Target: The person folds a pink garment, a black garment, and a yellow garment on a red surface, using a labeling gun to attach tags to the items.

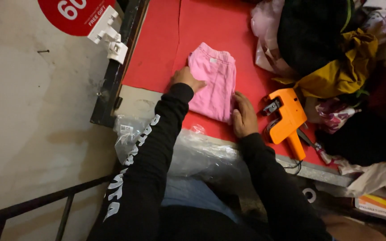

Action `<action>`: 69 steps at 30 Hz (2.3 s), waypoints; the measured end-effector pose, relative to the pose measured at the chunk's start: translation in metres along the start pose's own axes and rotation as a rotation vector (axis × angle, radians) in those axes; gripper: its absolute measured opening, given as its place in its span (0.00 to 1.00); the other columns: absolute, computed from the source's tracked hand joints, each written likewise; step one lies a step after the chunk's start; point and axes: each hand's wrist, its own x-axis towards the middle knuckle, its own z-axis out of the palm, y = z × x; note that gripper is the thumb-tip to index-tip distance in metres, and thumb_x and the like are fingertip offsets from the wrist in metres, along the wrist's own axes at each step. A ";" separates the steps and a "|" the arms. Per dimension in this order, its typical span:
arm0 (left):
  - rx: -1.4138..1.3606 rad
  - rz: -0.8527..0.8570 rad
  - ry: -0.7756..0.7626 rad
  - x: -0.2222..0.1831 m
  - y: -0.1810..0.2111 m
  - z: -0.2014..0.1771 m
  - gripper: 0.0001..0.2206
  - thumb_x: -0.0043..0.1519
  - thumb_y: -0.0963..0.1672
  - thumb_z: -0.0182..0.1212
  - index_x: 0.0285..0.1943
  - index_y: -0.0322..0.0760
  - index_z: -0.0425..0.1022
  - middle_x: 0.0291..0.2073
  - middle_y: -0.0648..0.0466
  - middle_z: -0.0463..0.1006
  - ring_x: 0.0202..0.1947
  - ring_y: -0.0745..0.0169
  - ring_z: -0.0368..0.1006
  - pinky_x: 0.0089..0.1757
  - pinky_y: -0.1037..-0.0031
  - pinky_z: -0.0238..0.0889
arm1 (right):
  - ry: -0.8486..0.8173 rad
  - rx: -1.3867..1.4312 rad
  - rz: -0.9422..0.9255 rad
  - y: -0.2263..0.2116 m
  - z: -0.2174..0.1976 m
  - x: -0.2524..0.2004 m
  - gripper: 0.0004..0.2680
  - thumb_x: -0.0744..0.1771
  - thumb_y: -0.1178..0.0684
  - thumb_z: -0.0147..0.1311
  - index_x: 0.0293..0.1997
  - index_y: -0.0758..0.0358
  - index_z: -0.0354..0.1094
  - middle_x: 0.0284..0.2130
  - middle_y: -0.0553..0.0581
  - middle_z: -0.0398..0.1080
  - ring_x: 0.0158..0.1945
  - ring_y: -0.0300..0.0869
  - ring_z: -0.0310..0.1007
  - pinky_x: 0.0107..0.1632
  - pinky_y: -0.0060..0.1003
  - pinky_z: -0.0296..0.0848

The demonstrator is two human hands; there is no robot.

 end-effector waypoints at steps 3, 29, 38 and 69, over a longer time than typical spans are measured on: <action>-0.125 -0.023 -0.007 0.013 -0.002 0.016 0.36 0.47 0.50 0.79 0.60 0.36 0.63 0.55 0.42 0.78 0.59 0.43 0.75 0.56 0.55 0.71 | -0.012 -0.023 0.023 0.001 0.000 -0.001 0.19 0.68 0.51 0.39 0.68 0.59 0.63 0.66 0.64 0.63 0.70 0.59 0.60 0.71 0.55 0.57; 0.222 -0.118 0.267 0.079 0.033 -0.037 0.48 0.55 0.71 0.37 0.82 0.51 0.45 0.77 0.30 0.34 0.76 0.19 0.28 0.68 0.41 0.23 | -0.056 -0.022 0.064 -0.027 -0.009 0.005 0.18 0.69 0.48 0.40 0.64 0.64 0.64 0.64 0.66 0.65 0.67 0.58 0.65 0.69 0.51 0.61; 0.194 -0.096 0.259 0.119 0.034 -0.050 0.47 0.55 0.71 0.34 0.81 0.54 0.46 0.78 0.34 0.32 0.77 0.27 0.24 0.69 0.46 0.18 | -0.053 -0.055 0.055 -0.031 -0.009 0.011 0.19 0.68 0.48 0.40 0.63 0.65 0.65 0.64 0.65 0.65 0.66 0.58 0.66 0.67 0.51 0.64; 0.391 0.652 0.226 -0.061 -0.008 0.072 0.37 0.66 0.63 0.46 0.77 0.40 0.58 0.75 0.36 0.56 0.76 0.34 0.46 0.68 0.46 0.38 | -0.020 -0.345 -0.107 0.021 0.024 -0.004 0.11 0.65 0.52 0.56 0.53 0.57 0.73 0.51 0.55 0.74 0.58 0.48 0.73 0.65 0.47 0.69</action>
